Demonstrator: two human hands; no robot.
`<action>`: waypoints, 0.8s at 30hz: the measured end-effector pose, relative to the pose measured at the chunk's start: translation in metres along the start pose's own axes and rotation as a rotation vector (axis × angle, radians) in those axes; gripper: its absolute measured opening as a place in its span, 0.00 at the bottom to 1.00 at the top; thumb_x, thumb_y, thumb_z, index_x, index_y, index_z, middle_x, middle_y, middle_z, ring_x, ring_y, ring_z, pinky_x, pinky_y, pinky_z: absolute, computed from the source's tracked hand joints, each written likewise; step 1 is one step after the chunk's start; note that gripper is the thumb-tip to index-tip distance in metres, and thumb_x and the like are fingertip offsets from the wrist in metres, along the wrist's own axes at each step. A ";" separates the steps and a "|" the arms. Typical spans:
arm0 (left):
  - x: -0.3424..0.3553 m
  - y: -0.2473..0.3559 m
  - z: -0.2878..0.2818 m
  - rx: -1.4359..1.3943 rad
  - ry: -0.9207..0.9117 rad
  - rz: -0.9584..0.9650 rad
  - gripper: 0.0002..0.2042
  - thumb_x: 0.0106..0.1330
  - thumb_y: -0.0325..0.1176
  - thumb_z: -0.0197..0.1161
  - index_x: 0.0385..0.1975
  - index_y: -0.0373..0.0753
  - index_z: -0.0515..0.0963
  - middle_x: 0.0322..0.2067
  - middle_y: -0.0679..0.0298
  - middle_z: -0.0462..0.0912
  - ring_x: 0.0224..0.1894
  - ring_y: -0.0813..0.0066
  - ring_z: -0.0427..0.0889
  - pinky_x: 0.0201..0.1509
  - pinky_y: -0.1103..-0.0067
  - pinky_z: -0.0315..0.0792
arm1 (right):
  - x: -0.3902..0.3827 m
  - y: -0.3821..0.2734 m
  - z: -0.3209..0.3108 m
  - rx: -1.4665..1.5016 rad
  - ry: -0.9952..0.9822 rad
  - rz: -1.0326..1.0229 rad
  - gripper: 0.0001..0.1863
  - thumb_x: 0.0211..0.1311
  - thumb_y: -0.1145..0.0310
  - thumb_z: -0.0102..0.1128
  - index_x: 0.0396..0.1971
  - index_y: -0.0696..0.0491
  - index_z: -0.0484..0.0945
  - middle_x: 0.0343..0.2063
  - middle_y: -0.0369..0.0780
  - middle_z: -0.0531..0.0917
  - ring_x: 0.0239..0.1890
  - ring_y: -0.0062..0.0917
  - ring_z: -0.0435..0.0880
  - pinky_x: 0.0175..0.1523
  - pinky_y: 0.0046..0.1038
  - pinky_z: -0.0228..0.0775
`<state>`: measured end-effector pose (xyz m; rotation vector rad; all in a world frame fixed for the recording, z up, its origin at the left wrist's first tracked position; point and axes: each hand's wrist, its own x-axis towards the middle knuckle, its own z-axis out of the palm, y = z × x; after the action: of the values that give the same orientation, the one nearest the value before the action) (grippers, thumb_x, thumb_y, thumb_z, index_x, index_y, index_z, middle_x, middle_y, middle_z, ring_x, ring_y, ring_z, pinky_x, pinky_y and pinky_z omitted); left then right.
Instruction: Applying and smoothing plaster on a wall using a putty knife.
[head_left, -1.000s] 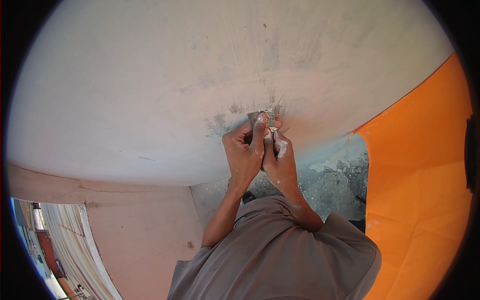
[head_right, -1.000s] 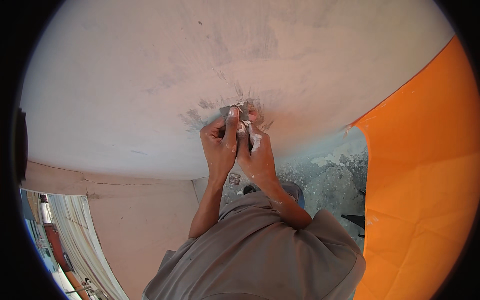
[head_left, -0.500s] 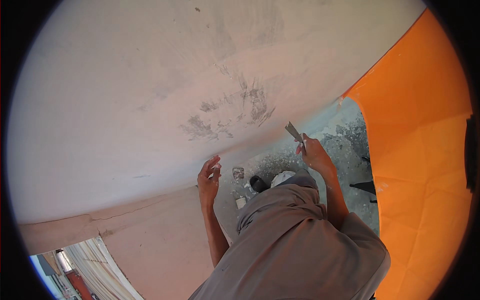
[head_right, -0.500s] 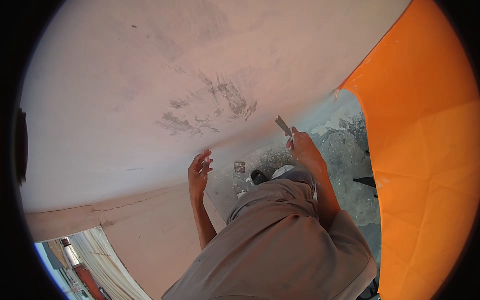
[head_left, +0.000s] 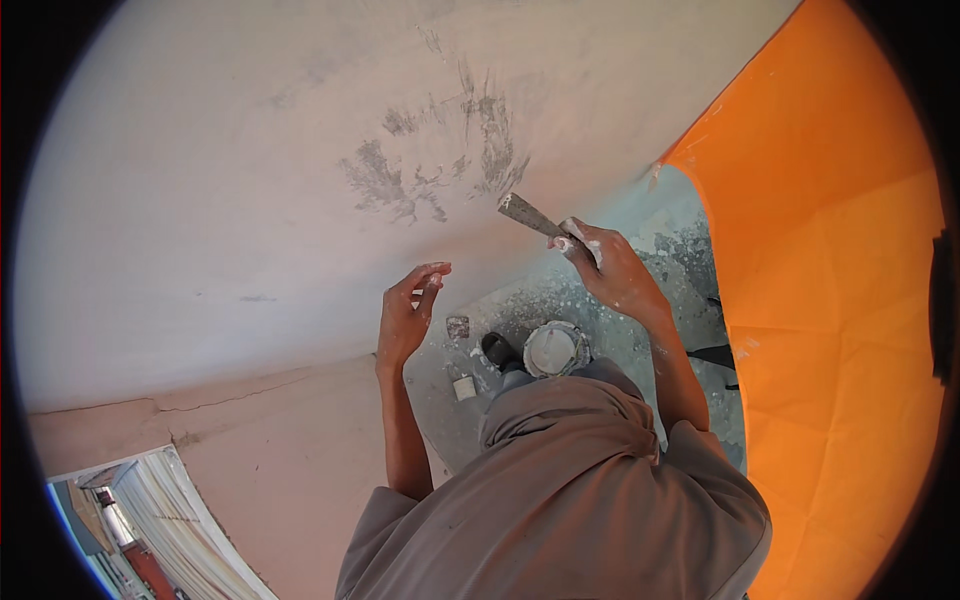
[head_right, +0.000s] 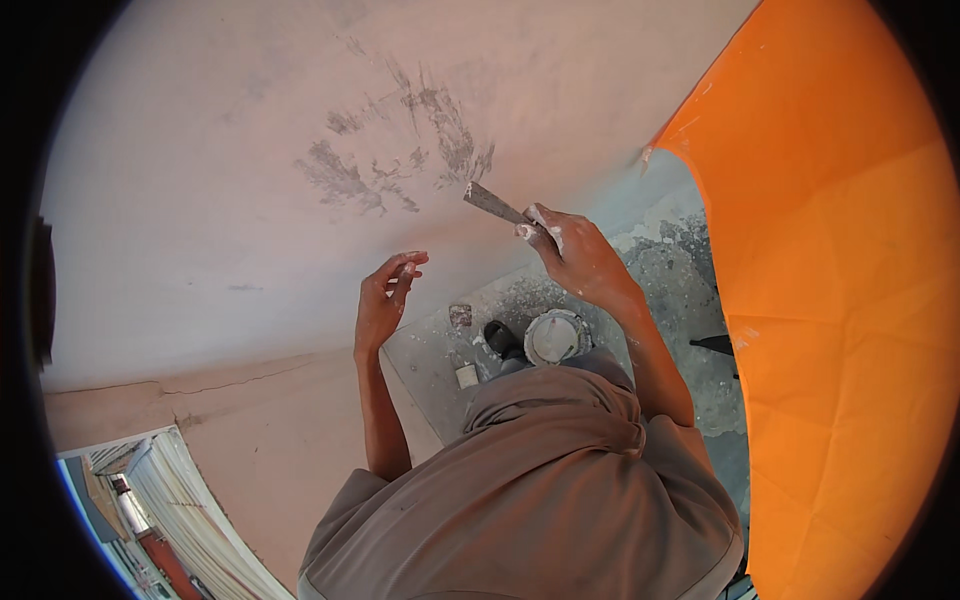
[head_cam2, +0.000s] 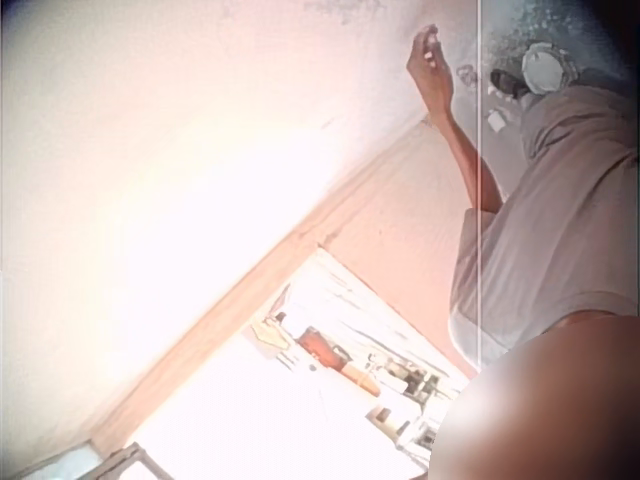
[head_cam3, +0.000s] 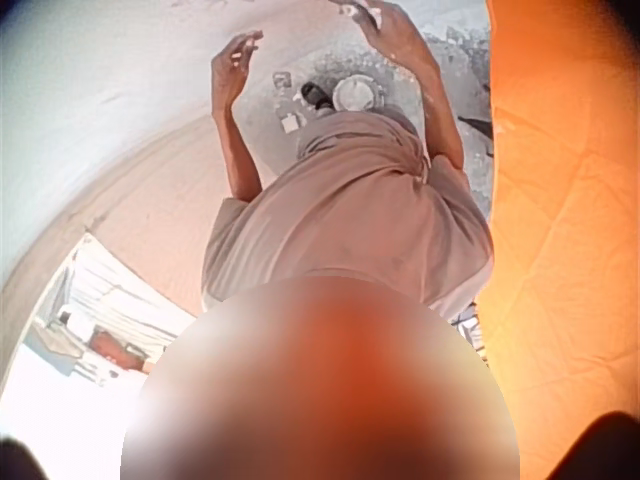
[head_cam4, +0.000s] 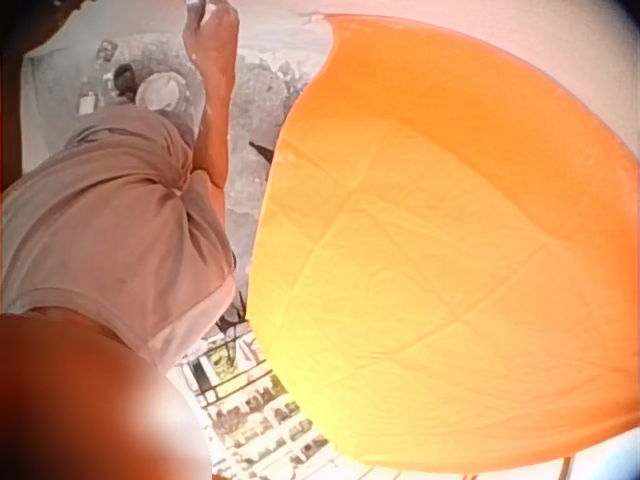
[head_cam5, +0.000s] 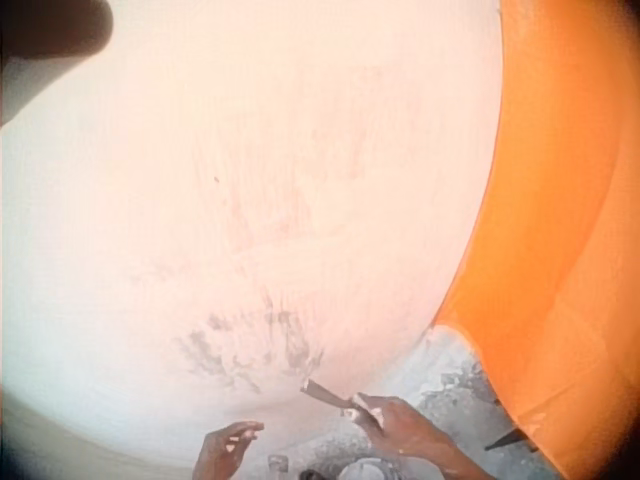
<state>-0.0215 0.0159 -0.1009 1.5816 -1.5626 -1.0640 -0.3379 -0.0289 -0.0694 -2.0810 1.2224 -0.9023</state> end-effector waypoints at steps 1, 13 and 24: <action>-0.010 0.003 0.007 -0.001 0.033 -0.016 0.12 0.78 0.33 0.55 0.54 0.40 0.82 0.47 0.64 0.89 0.42 0.74 0.86 0.43 0.76 0.79 | 0.005 -0.015 -0.006 0.124 -0.031 0.032 0.10 0.76 0.70 0.52 0.46 0.60 0.75 0.25 0.40 0.78 0.28 0.25 0.74 0.39 0.29 0.70; -0.176 -0.008 0.133 -0.172 0.277 -0.258 0.12 0.76 0.30 0.57 0.54 0.39 0.82 0.46 0.62 0.89 0.44 0.74 0.87 0.45 0.75 0.80 | 0.069 -0.046 -0.134 -0.147 0.035 -0.105 0.08 0.75 0.67 0.56 0.40 0.57 0.76 0.16 0.37 0.70 0.19 0.18 0.61 0.27 0.28 0.57; -0.111 0.129 0.039 -0.206 0.687 0.223 0.21 0.80 0.45 0.52 0.60 0.36 0.77 0.54 0.62 0.85 0.50 0.69 0.84 0.46 0.72 0.79 | 0.058 -0.120 0.024 0.951 -0.119 -0.034 0.10 0.80 0.68 0.43 0.42 0.58 0.72 0.25 0.36 0.79 0.21 0.13 0.71 0.27 0.21 0.68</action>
<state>-0.1097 0.1214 0.0071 1.3854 -1.0825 -0.4603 -0.2366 -0.0260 0.0200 -1.3495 0.5091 -1.0723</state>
